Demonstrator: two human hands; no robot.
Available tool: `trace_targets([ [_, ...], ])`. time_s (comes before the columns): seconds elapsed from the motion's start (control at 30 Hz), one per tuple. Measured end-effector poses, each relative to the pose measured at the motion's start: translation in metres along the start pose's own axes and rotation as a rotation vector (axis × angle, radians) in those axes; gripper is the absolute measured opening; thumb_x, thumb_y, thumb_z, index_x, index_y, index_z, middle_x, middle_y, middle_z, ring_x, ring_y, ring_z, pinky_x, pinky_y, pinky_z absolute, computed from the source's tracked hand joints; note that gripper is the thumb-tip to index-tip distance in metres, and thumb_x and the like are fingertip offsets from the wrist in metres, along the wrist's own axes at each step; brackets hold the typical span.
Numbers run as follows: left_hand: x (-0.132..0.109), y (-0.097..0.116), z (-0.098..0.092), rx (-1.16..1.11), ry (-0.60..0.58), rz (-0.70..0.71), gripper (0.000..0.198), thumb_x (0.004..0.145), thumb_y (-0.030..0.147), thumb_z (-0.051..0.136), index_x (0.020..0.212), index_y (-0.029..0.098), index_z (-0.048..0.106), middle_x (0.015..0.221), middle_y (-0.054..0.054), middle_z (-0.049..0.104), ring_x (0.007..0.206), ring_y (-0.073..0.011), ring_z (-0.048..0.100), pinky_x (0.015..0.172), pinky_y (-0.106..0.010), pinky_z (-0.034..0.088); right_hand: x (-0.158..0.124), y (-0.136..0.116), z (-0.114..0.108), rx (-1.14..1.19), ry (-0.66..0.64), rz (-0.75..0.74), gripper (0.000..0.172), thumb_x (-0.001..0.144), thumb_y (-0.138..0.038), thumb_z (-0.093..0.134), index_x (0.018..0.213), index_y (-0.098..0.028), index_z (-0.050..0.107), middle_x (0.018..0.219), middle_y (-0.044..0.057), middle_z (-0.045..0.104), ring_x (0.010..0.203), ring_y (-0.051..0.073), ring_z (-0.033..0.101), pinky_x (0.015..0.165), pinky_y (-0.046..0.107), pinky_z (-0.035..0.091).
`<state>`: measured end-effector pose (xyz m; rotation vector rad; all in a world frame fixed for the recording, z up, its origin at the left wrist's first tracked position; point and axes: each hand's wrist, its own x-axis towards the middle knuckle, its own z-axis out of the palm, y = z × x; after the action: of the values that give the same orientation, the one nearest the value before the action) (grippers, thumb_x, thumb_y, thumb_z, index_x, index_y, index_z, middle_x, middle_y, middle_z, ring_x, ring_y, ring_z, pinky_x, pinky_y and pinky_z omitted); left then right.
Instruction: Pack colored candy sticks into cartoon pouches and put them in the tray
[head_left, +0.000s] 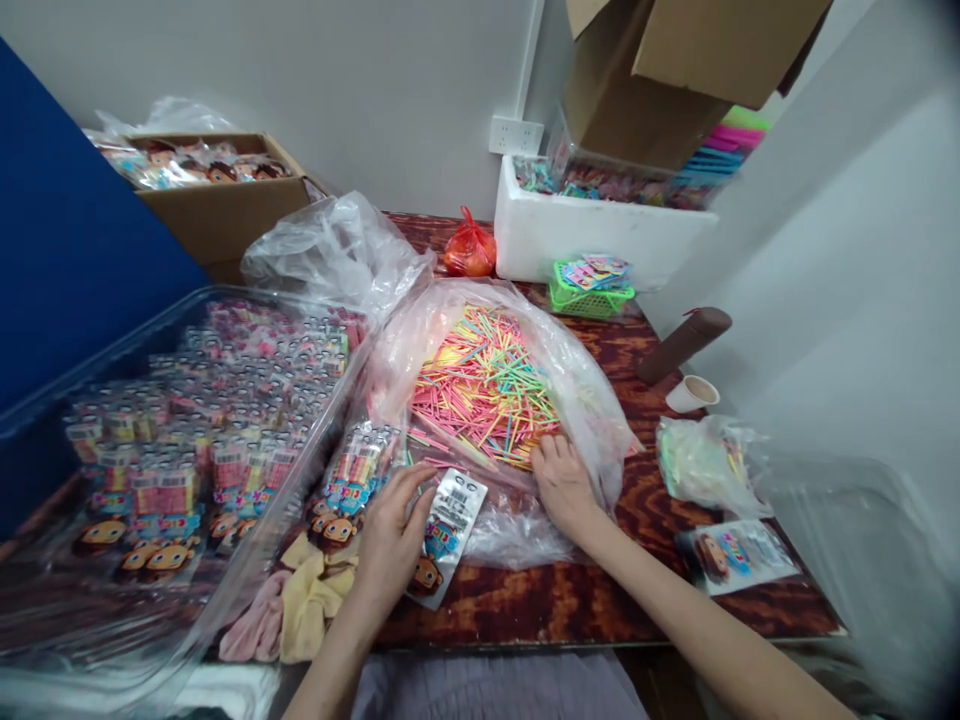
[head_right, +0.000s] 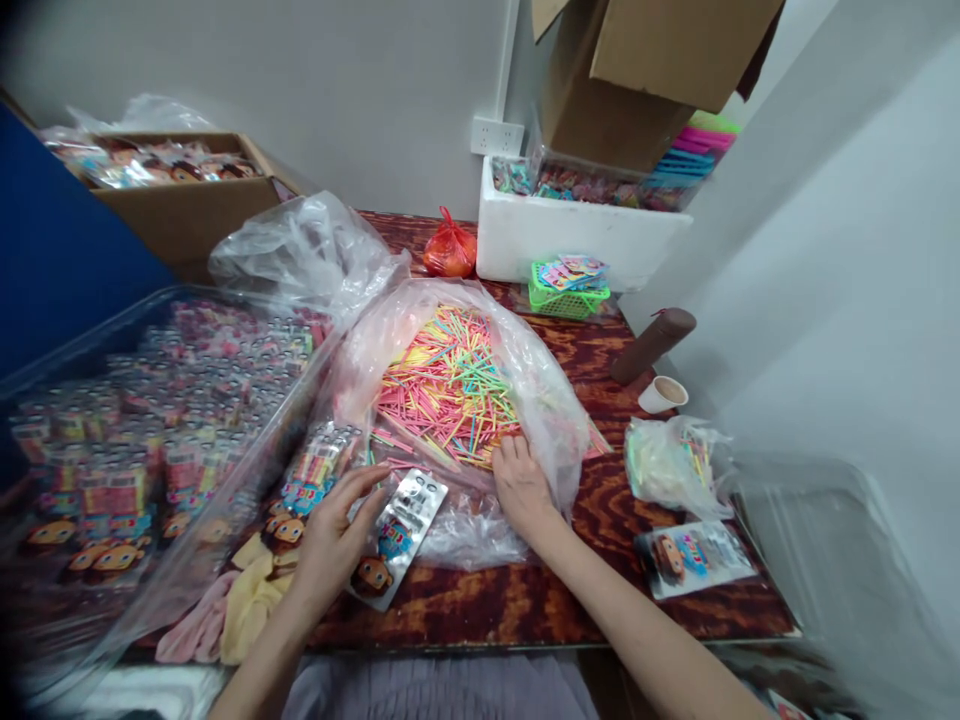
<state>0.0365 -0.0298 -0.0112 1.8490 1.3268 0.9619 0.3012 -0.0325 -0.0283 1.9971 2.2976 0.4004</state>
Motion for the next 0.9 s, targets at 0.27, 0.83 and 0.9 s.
trace_targets([
  [0.27, -0.002, 0.000, 0.000, -0.038, -0.014, -0.043, 0.024, 0.094, 0.032, 0.050, 0.108, 0.023, 0.067, 0.113, -0.005, 0.068, 0.109, -0.0203, 0.062, 0.096, -0.035, 0.047, -0.003, 0.002, -0.004, 0.089, -0.015, -0.044, 0.016, 0.091, -0.012, 0.048, 0.094, -0.016, 0.063, 0.100, 0.011, 0.060, 0.095, 0.027, 0.046, 0.082, 0.038, 0.036],
  [0.83, -0.005, 0.009, 0.003, -0.046, -0.022, -0.024, 0.024, 0.093, 0.031, 0.051, 0.107, 0.022, 0.069, 0.112, -0.007, 0.070, 0.106, -0.0209, 0.064, 0.094, -0.036, 0.049, 0.008, 0.002, -0.030, 0.608, 0.161, 0.154, 0.036, 0.091, -0.008, 0.040, 0.112, -0.019, 0.067, 0.102, 0.010, 0.063, 0.102, 0.023, 0.052, 0.084, 0.031, 0.042],
  [0.9, -0.005, 0.011, 0.006, -0.046, -0.034, -0.019, 0.024, 0.094, 0.031, 0.050, 0.107, 0.021, 0.068, 0.111, -0.007, 0.070, 0.105, -0.0209, 0.064, 0.093, -0.036, 0.049, 0.006, 0.000, -0.034, 0.763, 0.235, 0.148, 0.036, 0.091, -0.010, 0.039, 0.114, -0.018, 0.065, 0.110, 0.012, 0.063, 0.110, 0.023, 0.051, 0.091, 0.035, 0.042],
])
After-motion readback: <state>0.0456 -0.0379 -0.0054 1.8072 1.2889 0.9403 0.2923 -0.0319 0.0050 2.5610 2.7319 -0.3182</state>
